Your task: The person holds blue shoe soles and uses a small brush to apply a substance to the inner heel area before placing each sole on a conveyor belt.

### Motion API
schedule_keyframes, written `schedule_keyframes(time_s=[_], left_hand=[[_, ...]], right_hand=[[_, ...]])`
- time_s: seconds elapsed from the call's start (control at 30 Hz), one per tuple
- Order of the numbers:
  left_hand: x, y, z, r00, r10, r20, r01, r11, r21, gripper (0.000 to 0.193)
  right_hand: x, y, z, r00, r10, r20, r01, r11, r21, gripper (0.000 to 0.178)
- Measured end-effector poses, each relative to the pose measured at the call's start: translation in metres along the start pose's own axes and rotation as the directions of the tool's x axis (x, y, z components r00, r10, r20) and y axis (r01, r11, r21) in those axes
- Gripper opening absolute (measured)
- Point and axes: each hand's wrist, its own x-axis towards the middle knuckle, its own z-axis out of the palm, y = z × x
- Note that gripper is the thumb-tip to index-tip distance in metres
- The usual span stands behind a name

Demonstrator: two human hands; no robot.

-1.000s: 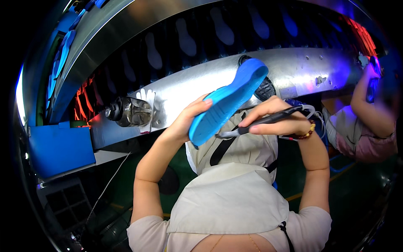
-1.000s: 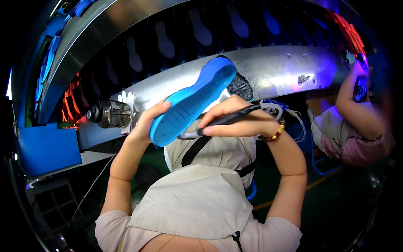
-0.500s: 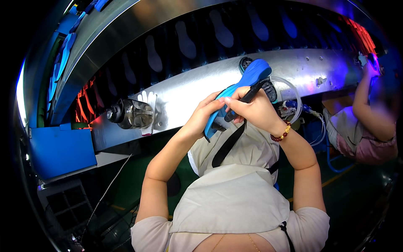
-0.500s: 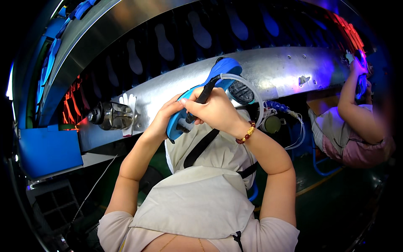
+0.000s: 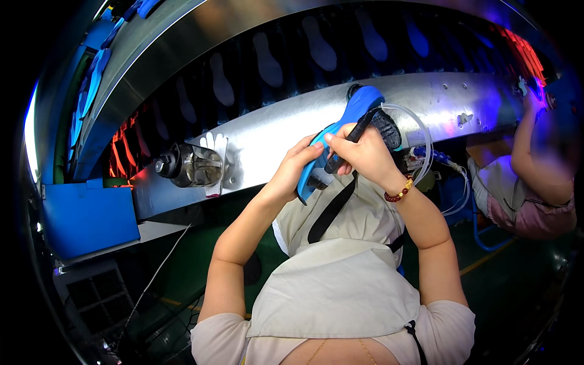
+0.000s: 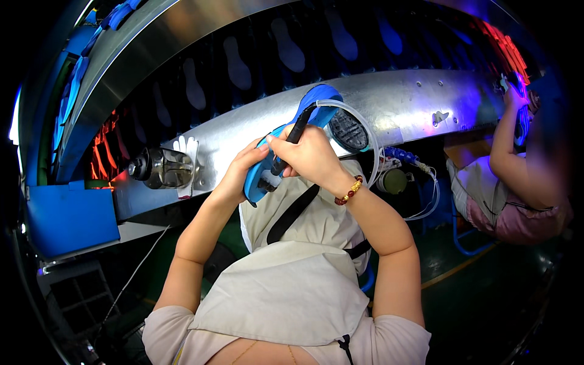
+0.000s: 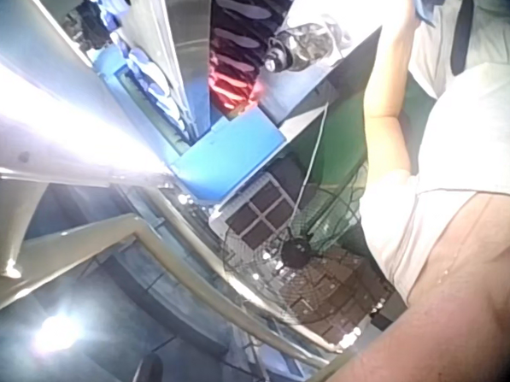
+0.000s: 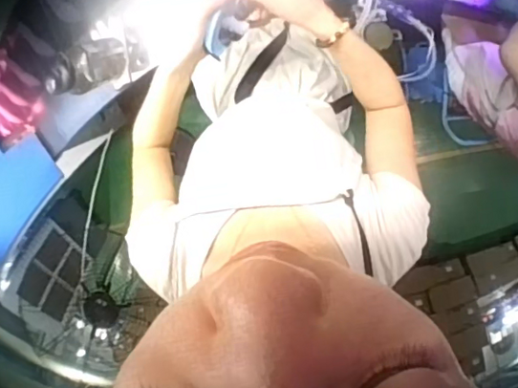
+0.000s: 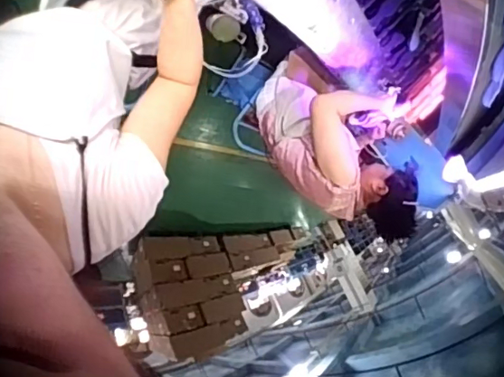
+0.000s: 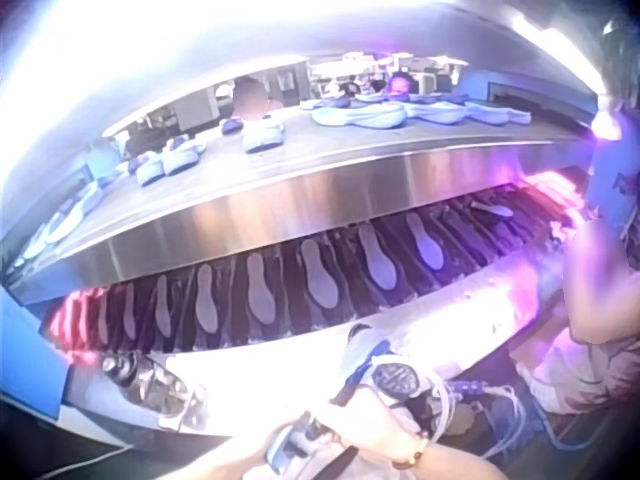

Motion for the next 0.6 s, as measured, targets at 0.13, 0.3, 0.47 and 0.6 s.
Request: schedule_keyframes(time_s=[0.13,0.3,0.47,0.6], left_hand=[[-0.001,0.000,0.000,1.000,-0.009,0.000,0.009,1.000,-0.028,0.045],[-0.011,0.006,-0.002,0.999,-0.041,-0.028,0.038,0.996,-0.084,0.049],[-0.011,0.003,-0.013,0.987,-0.151,0.049,0.159,0.951,-0.264,0.051],[-0.005,-0.004,-0.006,0.991,-0.116,0.069,0.134,0.910,-0.392,0.051]], right_hand=[[0.004,0.006,-0.003,0.997,-0.032,-0.076,0.030,0.999,-0.037,0.027],[0.014,0.023,-0.038,0.978,-0.059,-0.201,0.066,0.998,0.025,0.029],[0.009,0.028,-0.056,0.923,-0.110,-0.368,0.174,0.974,0.146,0.025],[0.014,0.045,-0.050,0.882,-0.195,-0.429,0.230,0.973,0.030,0.018]])
